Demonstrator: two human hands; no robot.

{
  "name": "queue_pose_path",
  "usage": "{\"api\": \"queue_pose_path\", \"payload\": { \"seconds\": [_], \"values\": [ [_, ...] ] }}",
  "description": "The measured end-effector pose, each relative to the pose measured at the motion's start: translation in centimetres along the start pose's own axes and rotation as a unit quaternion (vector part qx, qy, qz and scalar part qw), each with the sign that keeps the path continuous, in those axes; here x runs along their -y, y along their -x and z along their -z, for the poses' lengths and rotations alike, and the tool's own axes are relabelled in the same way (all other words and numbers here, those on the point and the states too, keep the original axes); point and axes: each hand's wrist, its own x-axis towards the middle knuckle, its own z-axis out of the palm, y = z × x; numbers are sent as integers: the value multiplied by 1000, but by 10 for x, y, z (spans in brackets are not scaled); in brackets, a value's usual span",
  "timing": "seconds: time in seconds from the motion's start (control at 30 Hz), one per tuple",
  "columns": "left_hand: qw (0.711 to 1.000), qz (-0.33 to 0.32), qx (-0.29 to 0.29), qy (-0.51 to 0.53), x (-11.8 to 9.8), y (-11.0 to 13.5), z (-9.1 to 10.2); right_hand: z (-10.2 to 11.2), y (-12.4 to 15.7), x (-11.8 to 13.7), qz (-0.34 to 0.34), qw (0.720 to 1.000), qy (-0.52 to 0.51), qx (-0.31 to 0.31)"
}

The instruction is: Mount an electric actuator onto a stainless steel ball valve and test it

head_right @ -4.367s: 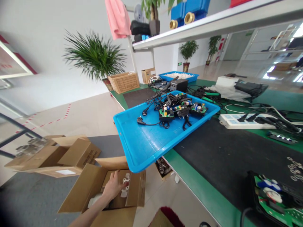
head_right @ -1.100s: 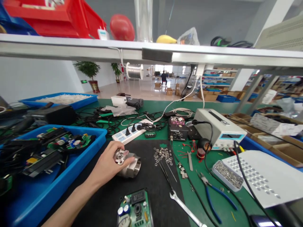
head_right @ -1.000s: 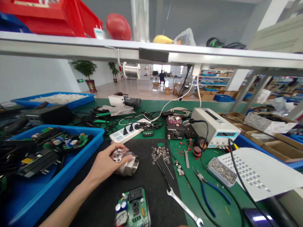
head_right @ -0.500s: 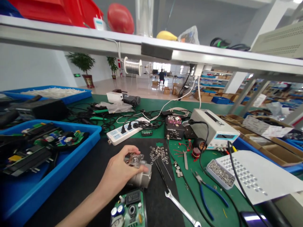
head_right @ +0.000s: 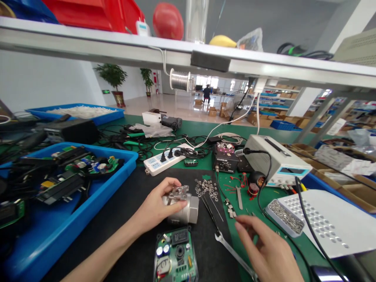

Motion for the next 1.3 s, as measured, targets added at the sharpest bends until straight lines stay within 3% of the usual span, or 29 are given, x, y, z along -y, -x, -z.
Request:
{"api": "queue_pose_path", "payload": {
  "seconds": [0.03, 0.17, 0.3, 0.43, 0.57, 0.7, 0.83, 1.03, 1.3],
  "values": [
    [1000, 4, -4, 3, 1, 1, -1, -1, -17, -4, -3, 999, 35, -27],
    [1000, 11, -18, 0, 3, 1, -3, -19, -60, -15, 20, 992, 125, 8],
    [999, -3, -32, 6, 4, 2, -5, -41, -73, -23, 9, 989, 141, 32],
    [999, -7, -42, 12, 3, 5, -7, -42, -81, -27, 13, 992, 123, 36],
    [997, -4, -67, 25, 3, 9, -12, -23, -91, 7, 60, 997, 46, -19],
    [994, -10, -108, -10, 6, 11, -17, -12, -93, 77, 140, 988, -56, 31],
    [990, -35, -126, -54, 9, 11, -18, -29, -88, 120, 232, 968, -63, 74],
    [985, -66, -131, -93, 6, 10, -16, -57, -84, 114, 297, 951, -15, 89],
    [983, -81, -122, -113, 10, 10, -12, -51, -94, 113, 320, 934, -30, 156]
  ]
}}
